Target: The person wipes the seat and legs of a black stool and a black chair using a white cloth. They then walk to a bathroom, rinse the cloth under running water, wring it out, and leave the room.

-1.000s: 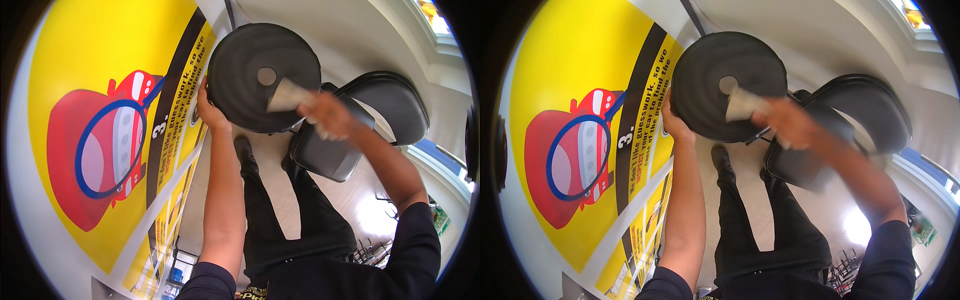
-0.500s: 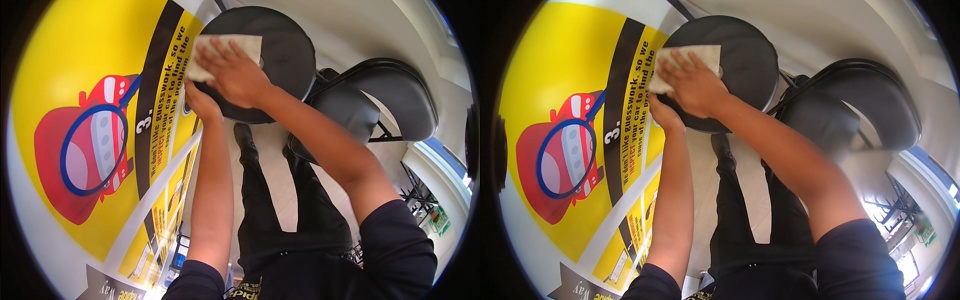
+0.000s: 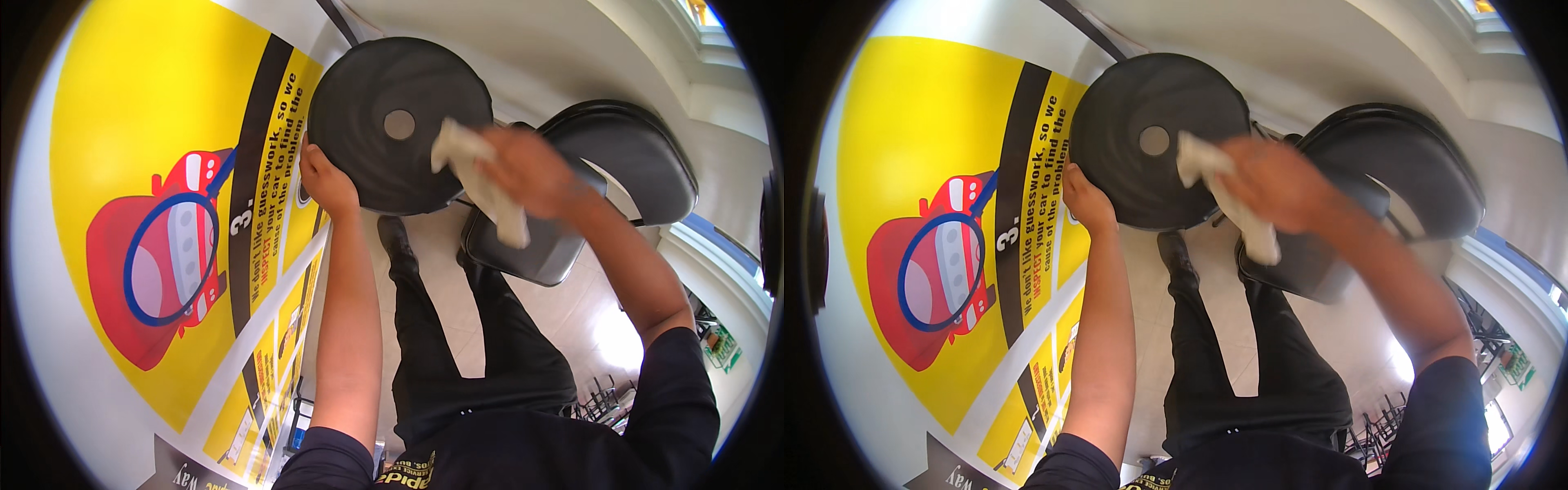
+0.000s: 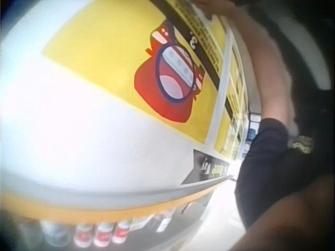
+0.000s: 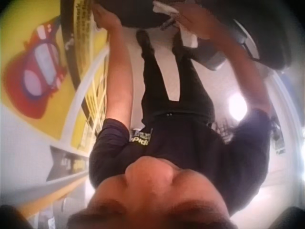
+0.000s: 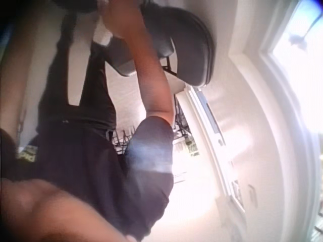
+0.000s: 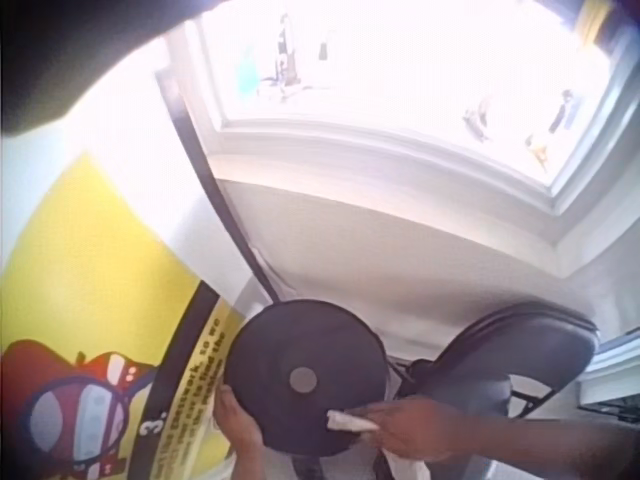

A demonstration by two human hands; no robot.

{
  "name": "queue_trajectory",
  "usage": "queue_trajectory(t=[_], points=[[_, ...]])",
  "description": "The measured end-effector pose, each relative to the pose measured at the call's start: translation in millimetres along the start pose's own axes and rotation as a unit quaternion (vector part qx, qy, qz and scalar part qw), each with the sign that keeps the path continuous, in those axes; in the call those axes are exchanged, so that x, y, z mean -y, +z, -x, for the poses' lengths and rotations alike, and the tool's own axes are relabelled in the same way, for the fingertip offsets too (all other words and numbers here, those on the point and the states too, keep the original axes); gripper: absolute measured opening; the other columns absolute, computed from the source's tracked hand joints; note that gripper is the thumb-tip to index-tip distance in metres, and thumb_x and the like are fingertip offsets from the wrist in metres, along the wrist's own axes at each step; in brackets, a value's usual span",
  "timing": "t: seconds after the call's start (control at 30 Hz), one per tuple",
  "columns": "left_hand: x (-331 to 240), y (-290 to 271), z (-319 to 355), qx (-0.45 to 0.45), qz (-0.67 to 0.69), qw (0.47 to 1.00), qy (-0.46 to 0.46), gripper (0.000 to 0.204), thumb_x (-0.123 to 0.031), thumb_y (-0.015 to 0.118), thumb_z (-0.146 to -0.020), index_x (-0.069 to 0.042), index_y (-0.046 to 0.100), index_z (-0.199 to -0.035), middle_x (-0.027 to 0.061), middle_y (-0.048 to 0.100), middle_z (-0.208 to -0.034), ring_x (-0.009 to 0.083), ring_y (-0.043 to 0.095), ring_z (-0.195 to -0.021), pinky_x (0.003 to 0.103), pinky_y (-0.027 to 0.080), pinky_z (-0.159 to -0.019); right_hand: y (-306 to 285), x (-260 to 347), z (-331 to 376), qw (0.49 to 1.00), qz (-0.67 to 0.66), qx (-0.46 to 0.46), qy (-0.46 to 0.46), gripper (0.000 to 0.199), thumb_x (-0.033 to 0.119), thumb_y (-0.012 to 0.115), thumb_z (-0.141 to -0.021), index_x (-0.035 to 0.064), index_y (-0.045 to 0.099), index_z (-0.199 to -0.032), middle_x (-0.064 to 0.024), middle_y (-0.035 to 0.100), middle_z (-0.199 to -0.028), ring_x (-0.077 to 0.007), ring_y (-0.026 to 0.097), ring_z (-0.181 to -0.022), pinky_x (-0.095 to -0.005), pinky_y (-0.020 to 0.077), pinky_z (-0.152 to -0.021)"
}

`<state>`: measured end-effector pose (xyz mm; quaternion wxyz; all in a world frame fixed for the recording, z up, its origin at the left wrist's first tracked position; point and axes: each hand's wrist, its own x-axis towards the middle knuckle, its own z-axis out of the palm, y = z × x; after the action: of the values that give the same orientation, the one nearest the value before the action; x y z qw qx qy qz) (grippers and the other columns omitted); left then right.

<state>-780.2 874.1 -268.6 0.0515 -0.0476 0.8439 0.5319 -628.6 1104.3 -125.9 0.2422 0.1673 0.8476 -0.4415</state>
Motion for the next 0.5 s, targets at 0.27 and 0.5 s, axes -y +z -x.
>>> queue_trajectory(t=[0.27, 0.5], points=[[-9, 3, 7, 0.021, -0.165, 0.983, 0.073, 0.053, -0.035, 0.043, -0.109, -0.006, 0.046, -0.153, 0.0225, 0.049, -0.152, 0.0400, 0.047, -0.139, 0.045, 0.035, -0.117, 31, -29, -159, 0.850, 0.338, -0.334, -0.229, 0.049, 0.034, 0.058, -0.099, 0.0206, 0.055, -0.147, -0.0026, 0.043, -0.161, -0.0225, 0.039, -0.150, -0.0494, 0.0323, -0.121], [-4, 4, 4, 0.011, -0.109, 0.991, 0.080, 0.052, -0.034, 0.045, -0.109, -0.006, 0.048, -0.152, 0.0223, 0.051, -0.150, 0.0396, 0.049, -0.138, 0.044, 0.036, -0.116, 43, -66, -84, 0.866, 0.379, -0.240, -0.223, 0.062, 0.032, 0.060, -0.099, 0.0185, 0.042, -0.157, 0.0011, 0.033, -0.167, -0.0225, 0.027, -0.155, -0.0474, 0.0230, -0.127]])
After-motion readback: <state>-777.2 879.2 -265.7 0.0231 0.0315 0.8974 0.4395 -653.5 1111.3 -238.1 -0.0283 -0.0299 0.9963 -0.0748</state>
